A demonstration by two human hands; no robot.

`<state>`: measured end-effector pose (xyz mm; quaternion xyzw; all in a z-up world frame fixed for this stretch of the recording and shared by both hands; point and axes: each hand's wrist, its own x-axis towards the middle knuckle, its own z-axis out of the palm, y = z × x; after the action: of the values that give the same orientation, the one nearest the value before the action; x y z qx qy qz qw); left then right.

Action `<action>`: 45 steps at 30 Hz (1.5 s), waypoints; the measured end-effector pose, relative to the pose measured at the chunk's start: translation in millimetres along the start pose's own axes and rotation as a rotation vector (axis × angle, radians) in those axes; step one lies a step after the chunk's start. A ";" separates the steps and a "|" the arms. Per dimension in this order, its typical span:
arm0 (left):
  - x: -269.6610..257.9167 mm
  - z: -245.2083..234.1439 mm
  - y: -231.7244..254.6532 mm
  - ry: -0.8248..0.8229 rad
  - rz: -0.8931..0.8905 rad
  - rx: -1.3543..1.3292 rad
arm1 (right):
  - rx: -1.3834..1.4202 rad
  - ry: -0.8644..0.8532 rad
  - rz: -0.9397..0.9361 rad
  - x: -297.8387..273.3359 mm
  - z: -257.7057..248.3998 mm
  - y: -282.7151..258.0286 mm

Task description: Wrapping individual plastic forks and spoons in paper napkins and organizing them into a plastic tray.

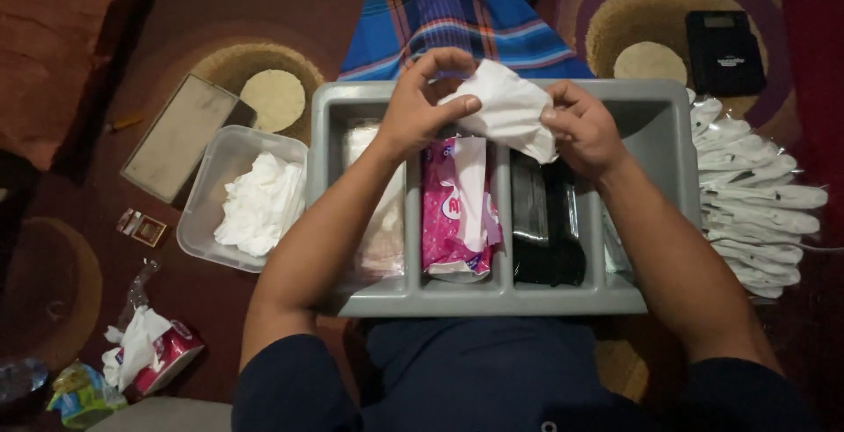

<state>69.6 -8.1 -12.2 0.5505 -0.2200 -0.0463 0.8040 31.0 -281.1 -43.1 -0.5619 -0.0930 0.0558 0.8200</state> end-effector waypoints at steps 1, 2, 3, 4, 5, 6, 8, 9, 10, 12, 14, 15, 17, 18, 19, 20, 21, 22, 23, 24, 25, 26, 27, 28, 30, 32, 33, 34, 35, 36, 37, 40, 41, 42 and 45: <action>-0.4 2.9 0.0 0.002 0.001 0.000 | 0.000 -0.002 0.001 -0.9 2.8 -1.5; -0.8 5.6 -0.1 0.030 -0.018 -0.032 | -0.031 -0.013 0.014 -1.7 5.7 -2.9; -2.1 8.3 0.0 0.059 -0.036 -0.064 | -0.061 -0.026 0.028 -3.2 9.1 -4.3; -3.0 9.7 1.7 0.062 -0.036 -0.065 | -0.062 -0.028 0.030 -3.6 9.1 -3.9; -3.9 11.2 3.1 0.077 -0.073 -0.072 | -0.087 -0.006 0.023 -3.8 8.8 -3.4; -4.7 12.8 4.5 0.093 -0.110 -0.080 | -0.113 0.015 0.016 -3.8 8.5 -2.9; -4.0 10.3 19.0 0.060 -0.039 0.078 | -0.128 0.006 0.089 -7.5 9.7 -14.8; -3.7 9.1 26.4 0.020 0.030 0.237 | -0.141 0.003 0.159 -10.0 10.4 -20.3; -4.2 6.4 28.6 0.022 0.030 0.239 | -0.140 0.001 0.159 -10.4 11.7 -20.9; -4.0 1.5 32.5 0.019 0.073 0.180 | -0.221 0.053 0.134 -11.6 13.7 -22.5; -4.2 1.1 38.5 0.046 0.043 0.195 | -0.287 0.031 0.123 -11.8 16.9 -25.2; -4.4 0.7 41.5 0.076 0.016 0.212 | -0.354 0.007 0.113 -11.6 18.5 -26.5; -3.1 -5.2 43.6 0.068 0.043 0.197 | -0.340 0.032 0.122 -12.6 20.9 -27.6; -2.7 -8.4 44.6 0.061 0.069 0.182 | -0.326 0.057 0.132 -13.1 22.3 -27.9; -2.8 -10.8 46.4 0.060 0.069 0.182 | -0.326 0.057 0.132 -12.7 23.7 -29.3; -2.8 -13.1 48.1 0.086 0.076 0.174 | -0.300 0.057 0.144 -12.3 25.3 -30.7; -3.4 -15.6 50.1 0.114 0.083 0.166 | -0.274 0.054 0.158 -11.7 27.0 -32.0; -3.8 -14.6 50.2 0.115 0.083 0.166 | -0.274 0.054 0.158 -11.2 29.1 -33.2; -4.6 -13.4 49.8 0.130 0.070 0.184 | -0.264 0.076 0.172 -10.9 31.1 -34.4; -5.4 -12.4 49.4 0.146 0.058 0.202 | -0.253 0.099 0.186 -10.6 33.3 -35.5; -6.0 -9.2 50.5 0.145 0.060 0.199 | -0.257 0.100 0.185 -9.9 28.5 -30.3; -6.7 -5.9 51.6 0.151 0.069 0.267 | -0.280 0.092 0.151 -9.2 23.7 -25.3; -6.8 -1.2 52.1 0.153 0.077 0.334 | -0.303 0.088 0.115 -10.2 17.8 -21.0; -8.0 2.8 54.3 0.148 0.079 0.328 | -0.308 0.094 0.113 -9.6 14.7 -17.9; -9.2 10.9 58.1 0.183 0.167 0.376 | -0.300 0.169 -0.021 -8.8 7.6 -12.7; -11.1 21.6 59.5 0.202 0.215 0.429 | -0.352 0.207 -0.069 -13.4 10.6 -18.2; -12.3 27.1 59.9 0.229 0.259 0.490 | -0.399 0.237 -0.112 -15.8 11.9 -20.7; -12.6 27.7 53.5 0.223 0.262 0.482 | -0.406 0.244 -0.115 -16.1 10.8 -18.4; -13.0 28.4 47.1 0.230 0.274 0.480 | -0.414 0.252 -0.161 -16.0 9.5 -16.1; -13.4 29.3 40.5 0.237 0.285 0.479 | -0.421 0.260 -0.206 -15.9 8.1 -13.9; -11.4 27.1 37.3 0.233 0.287 0.475 | -0.425 0.264 -0.208 -13.6 11.7 -12.5; -9.9 18.7 31.7 0.365 0.447 0.505 | -0.427 0.445 -0.343 -10.3 18.8 -10.2; -10.8 13.5 33.2 0.369 0.460 0.555 | -0.450 0.435 -0.352 -10.3 18.9 -10.7; -11.8 7.9 35.0 0.372 0.472 0.604 | -0.473 0.425 -0.361 -10.2 19.4 -11.2; -13.2 -4.3 29.1 0.331 0.458 0.683 | -0.443 0.445 -0.363 -6.2 12.2 -4.4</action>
<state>54.6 11.1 8.9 0.7216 -0.2073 0.2973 0.5898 22.3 -272.8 -35.3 -0.6987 -0.0204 -0.2355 0.6752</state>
